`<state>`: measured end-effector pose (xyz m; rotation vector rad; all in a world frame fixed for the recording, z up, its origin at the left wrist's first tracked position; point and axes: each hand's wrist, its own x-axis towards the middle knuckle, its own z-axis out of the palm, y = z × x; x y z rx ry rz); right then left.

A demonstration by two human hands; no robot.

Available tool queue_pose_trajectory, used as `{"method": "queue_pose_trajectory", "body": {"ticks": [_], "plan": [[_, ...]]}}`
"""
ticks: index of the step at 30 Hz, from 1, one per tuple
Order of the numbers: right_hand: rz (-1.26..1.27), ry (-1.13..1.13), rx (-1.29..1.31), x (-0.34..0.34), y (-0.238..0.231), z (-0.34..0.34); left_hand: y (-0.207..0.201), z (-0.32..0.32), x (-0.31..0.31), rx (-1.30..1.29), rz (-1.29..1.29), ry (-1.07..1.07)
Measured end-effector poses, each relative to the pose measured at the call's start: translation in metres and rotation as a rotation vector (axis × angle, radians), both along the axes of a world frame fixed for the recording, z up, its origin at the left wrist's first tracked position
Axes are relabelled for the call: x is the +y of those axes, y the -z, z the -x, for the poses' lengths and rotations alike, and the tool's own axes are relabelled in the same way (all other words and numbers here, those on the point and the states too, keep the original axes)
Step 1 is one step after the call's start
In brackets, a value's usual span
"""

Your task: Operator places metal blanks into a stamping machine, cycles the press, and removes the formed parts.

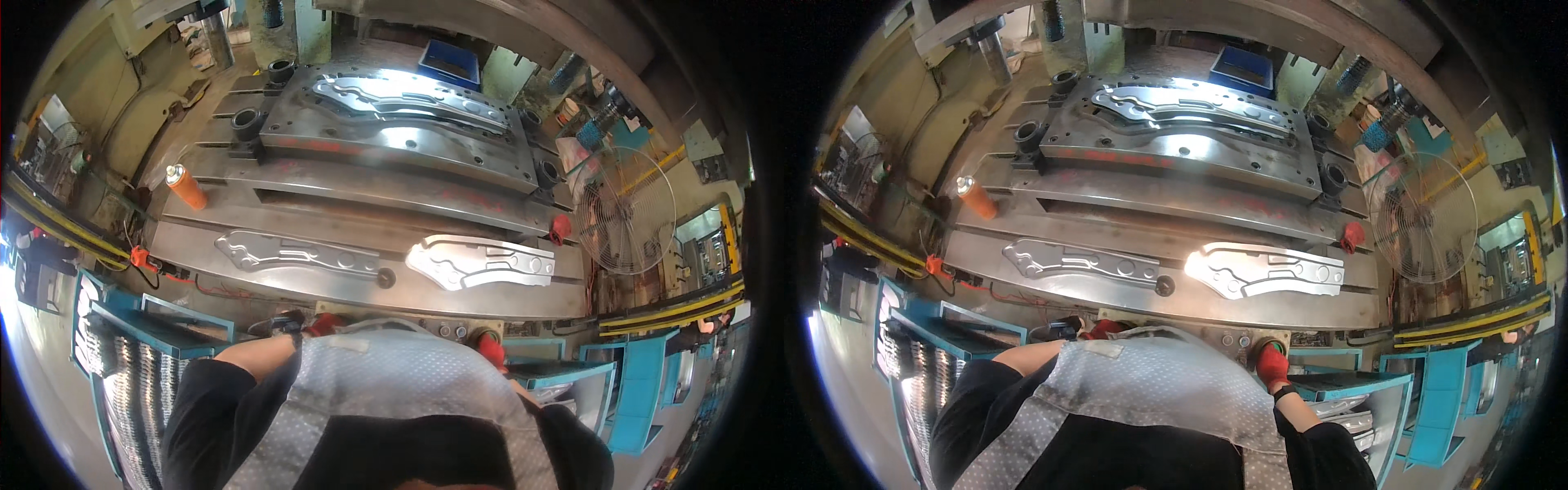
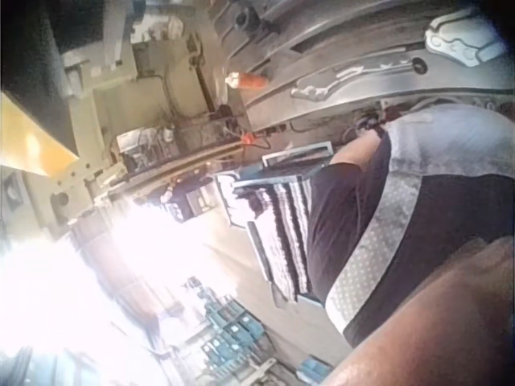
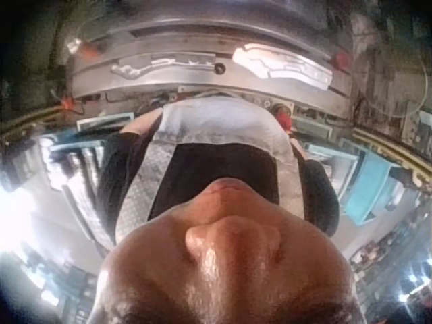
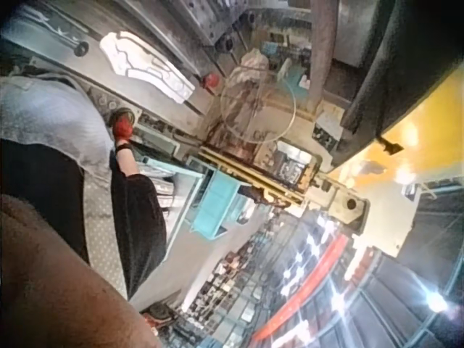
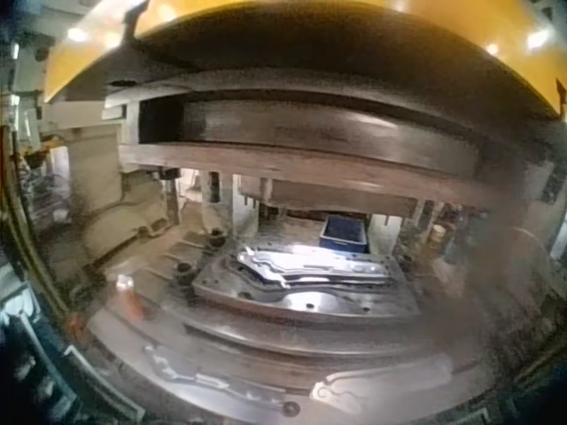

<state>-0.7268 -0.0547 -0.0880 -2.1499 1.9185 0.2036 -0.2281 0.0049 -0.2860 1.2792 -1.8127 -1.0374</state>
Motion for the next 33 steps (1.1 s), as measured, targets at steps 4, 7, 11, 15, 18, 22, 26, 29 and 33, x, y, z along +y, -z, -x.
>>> {"method": "queue_pose_trajectory", "body": {"ticks": [4,7,11,15,18,22,26,29,33], "plan": [[-0.006,0.011,0.004,0.003,0.003,-0.007,0.021,0.004,-0.004,0.033,0.014,0.009],[-0.02,0.005,0.017,-0.009,-0.008,-0.013,0.029,0.005,-0.002,0.06,0.016,0.002],[-0.02,0.04,0.033,-0.007,-0.018,0.002,0.05,0.005,-0.011,0.107,0.033,0.03],[-0.006,0.073,0.006,-0.004,-0.02,-0.001,0.059,0.003,-0.022,0.135,0.048,0.067],[-0.01,0.064,0.024,-0.004,-0.02,-0.002,0.066,0.002,-0.026,0.166,0.054,0.066],[-0.016,0.075,0.033,-0.004,-0.014,-0.002,0.063,0.002,-0.031,0.105,0.055,0.13],[-0.03,0.08,0.015,-0.005,-0.012,-0.005,0.058,-0.003,-0.026,0.001,-0.062,0.098],[0.004,-0.165,-0.105,-0.025,0.031,0.046,0.024,0.004,-0.031,-0.098,0.051,0.115],[-0.409,-0.112,-0.126,-0.063,-0.051,0.029,-0.056,-0.005,-0.034,0.065,-0.018,0.114]]}}
